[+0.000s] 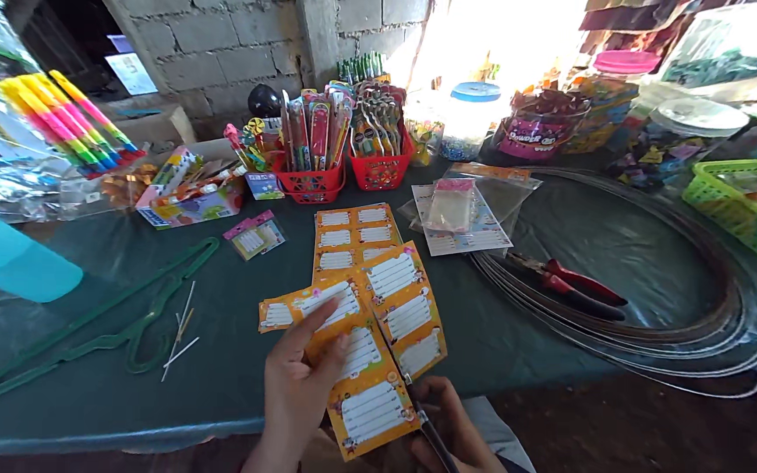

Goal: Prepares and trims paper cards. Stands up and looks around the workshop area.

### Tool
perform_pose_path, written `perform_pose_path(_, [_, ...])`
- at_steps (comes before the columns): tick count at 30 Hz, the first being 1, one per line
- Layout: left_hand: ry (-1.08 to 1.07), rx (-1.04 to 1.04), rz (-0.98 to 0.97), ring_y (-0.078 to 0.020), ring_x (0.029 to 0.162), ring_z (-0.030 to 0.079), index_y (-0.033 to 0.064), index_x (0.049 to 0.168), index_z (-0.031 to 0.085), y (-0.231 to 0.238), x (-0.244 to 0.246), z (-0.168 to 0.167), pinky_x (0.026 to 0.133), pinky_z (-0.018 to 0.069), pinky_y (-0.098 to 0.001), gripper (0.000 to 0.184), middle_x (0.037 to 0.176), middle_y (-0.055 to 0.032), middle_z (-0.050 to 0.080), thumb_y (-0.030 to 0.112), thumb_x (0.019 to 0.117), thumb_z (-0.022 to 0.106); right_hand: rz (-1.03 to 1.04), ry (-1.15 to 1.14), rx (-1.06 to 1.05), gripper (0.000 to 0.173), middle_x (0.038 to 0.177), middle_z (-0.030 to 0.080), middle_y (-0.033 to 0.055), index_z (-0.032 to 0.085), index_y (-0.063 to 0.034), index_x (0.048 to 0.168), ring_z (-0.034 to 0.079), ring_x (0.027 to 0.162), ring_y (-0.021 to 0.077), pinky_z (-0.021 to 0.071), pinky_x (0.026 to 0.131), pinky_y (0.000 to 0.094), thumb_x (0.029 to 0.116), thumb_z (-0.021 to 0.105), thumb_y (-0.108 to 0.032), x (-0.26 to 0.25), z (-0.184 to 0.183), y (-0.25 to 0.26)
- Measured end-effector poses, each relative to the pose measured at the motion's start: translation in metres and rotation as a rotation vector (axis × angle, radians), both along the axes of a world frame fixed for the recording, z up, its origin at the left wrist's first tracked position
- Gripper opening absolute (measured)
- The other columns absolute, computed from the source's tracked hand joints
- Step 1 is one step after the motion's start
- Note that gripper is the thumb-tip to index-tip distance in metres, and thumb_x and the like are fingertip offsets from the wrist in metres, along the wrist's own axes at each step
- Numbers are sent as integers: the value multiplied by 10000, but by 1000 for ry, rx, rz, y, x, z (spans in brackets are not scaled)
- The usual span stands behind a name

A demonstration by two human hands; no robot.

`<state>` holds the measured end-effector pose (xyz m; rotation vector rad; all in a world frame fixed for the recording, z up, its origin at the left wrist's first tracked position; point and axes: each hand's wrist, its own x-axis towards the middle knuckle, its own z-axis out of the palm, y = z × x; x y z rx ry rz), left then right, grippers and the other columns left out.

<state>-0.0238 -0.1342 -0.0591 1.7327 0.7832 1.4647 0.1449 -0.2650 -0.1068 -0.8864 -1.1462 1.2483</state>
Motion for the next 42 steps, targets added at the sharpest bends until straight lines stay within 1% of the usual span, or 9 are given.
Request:
perform_pose_path(4, [5, -13, 4, -14, 1045, 689, -5, 1244, 693, -4, 1, -4, 869, 583, -181, 384, 1222, -23, 719, 23, 862, 706, 23, 14, 18, 426, 1032, 690, -97, 339, -118, 1374, 623, 791, -55, 520, 679, 162, 1023, 576, -162, 0, -2, 1])
perform_pose_path(7, [5, -11, 5, -18, 1029, 695, -18, 1244, 691, -3, 0, -5, 857, 586, -179, 384, 1219, -36, 720, 17, 861, 702, 39, 24, 18, 446, 1030, 696, -105, 341, -143, 1407, 616, 784, -63, 511, 672, 153, 1026, 573, -162, 1, -4, 2])
perform_pose_path(10, [7, -18, 0, -17, 1033, 694, -16, 1247, 691, -3, -1, -4, 858, 584, -176, 385, 1222, -38, 719, 21, 863, 705, 48, 8, 21, 507, 1068, 701, -86, 311, -94, 1433, 629, 813, -51, 523, 702, 169, 1002, 577, -95, 1, -2, 2])
perform_pose_path(14, [-3, -60, -17, -29, 1021, 705, -9, 1252, 689, -3, -1, -3, 848, 595, -187, 392, 1226, -31, 721, 11, 861, 703, 42, -24, 0, 532, 1091, 691, -69, 313, -20, 1426, 628, 820, -52, 529, 713, 175, 974, 589, -67, 1, 2, 3])
perform_pose_path(19, [-13, -61, -12, -36, 1020, 706, 5, 1252, 696, -2, 1, -3, 844, 598, -191, 393, 1218, -33, 721, 5, 860, 703, 27, -44, -4, 511, 1064, 687, -58, 368, 75, 1418, 612, 805, -53, 525, 709, 175, 987, 581, -99, 2, 0, 3])
perform_pose_path(27, [21, -33, 9, -17, 1018, 697, 3, 1247, 700, 0, 1, -4, 840, 587, -168, 392, 1211, -37, 720, 18, 855, 711, 24, -35, -19, 494, 1041, 688, -76, 396, 67, 1420, 604, 787, -61, 521, 695, 163, 994, 580, -104, 4, -1, 4])
perform_pose_path(30, [6, -57, -2, -23, 1029, 700, 1, 1248, 696, 0, 1, -4, 851, 589, -178, 393, 1224, -31, 720, 11, 855, 705, 22, -37, -24, 489, 1035, 686, -78, 401, 65, 1416, 603, 784, -61, 521, 690, 162, 992, 580, -99, 3, 0, 5])
perform_pose_path(35, [-68, -167, -85, -63, 958, 732, 7, 1259, 689, -3, 1, -2, 795, 623, -222, 396, 1220, -16, 726, -21, 864, 699, 47, -4, -18, 479, 1092, 685, -81, 386, 50, 1416, 615, 821, -61, 530, 713, 167, 989, 565, -76, 3, 0, 6])
perform_pose_path(42, [-48, -147, -54, -52, 971, 726, -8, 1259, 685, -5, 3, -2, 804, 617, -210, 402, 1212, -25, 727, -22, 858, 694, 29, -2, -10, 460, 1075, 693, -86, 403, 45, 1405, 614, 791, -62, 527, 686, 158, 985, 559, -61, 1, -2, 8])
